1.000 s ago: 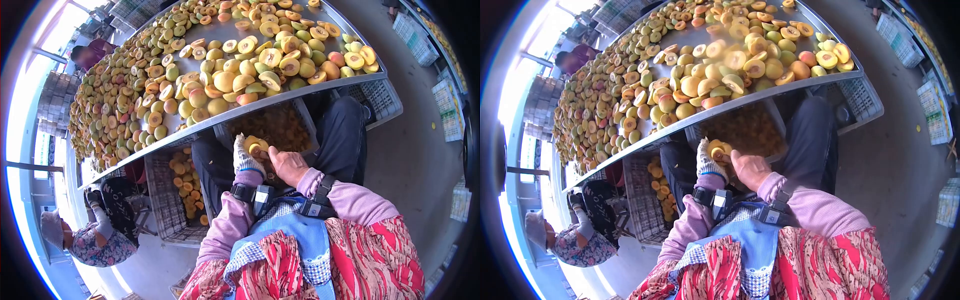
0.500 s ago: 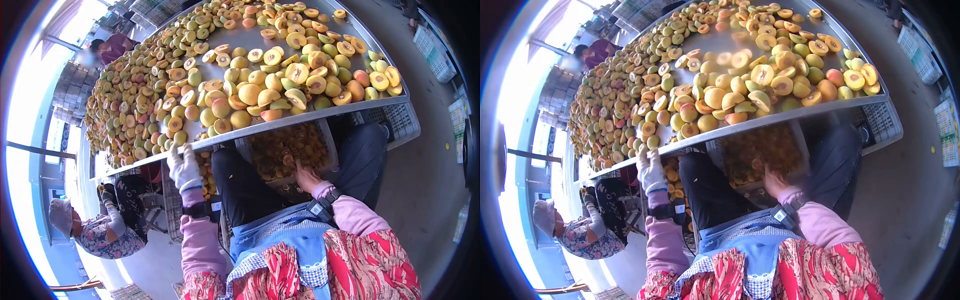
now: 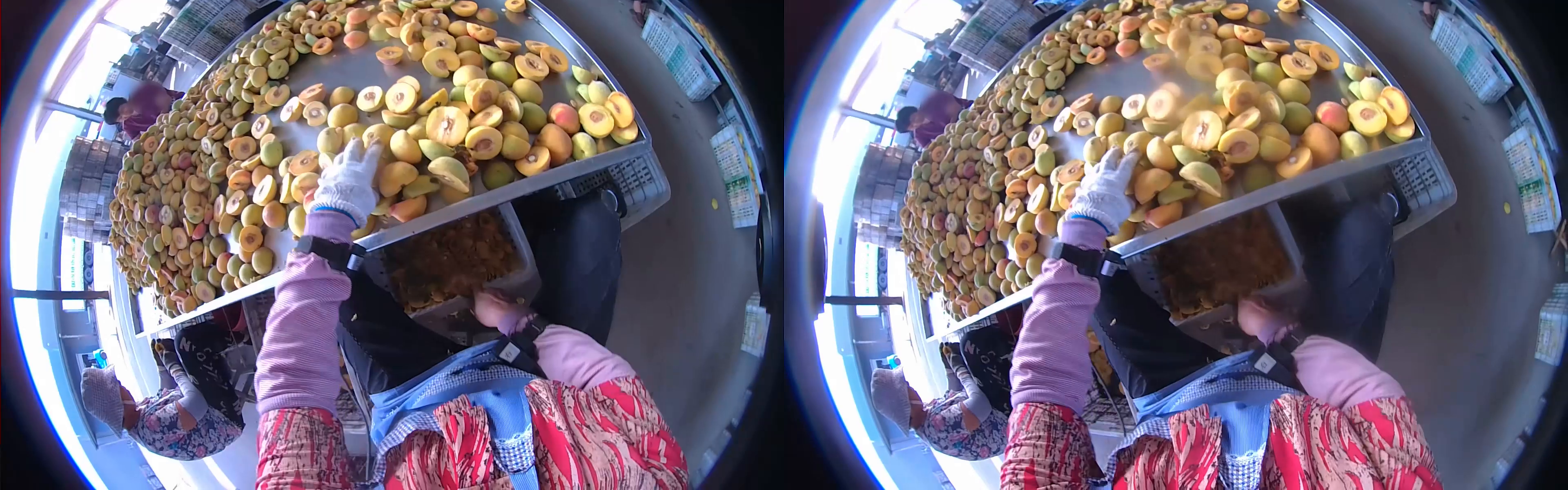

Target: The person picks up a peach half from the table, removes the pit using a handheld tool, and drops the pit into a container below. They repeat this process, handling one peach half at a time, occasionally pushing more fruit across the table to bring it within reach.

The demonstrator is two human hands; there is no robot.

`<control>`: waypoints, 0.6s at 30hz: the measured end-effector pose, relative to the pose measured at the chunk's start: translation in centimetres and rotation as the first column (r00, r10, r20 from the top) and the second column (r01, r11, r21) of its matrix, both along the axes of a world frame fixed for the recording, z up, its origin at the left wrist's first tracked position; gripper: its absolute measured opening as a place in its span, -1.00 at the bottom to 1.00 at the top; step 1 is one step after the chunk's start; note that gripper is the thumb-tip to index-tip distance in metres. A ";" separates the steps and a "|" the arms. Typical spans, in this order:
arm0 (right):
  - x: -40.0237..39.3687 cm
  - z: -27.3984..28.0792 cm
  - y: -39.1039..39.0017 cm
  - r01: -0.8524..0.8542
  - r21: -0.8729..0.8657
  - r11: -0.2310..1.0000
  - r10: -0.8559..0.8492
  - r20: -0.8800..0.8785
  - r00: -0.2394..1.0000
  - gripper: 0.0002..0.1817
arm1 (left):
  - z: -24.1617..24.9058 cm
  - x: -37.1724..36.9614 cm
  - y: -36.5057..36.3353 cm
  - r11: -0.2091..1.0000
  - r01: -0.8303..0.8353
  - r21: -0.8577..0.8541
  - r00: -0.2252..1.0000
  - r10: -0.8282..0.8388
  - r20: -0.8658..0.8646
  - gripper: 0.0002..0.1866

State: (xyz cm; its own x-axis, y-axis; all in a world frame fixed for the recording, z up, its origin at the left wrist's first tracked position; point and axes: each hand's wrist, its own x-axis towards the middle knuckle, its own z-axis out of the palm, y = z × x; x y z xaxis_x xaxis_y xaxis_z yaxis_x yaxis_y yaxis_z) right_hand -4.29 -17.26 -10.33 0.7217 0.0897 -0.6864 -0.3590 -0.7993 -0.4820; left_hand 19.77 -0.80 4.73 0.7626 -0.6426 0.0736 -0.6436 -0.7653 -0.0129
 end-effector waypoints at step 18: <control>1.5 5.4 0.3 0.527 0.659 0.537 -0.445 -0.309 0.840 -0.74 | -4.1 -16.6 0.6 0.588 -0.388 -0.710 0.921 0.211 -0.329 -0.67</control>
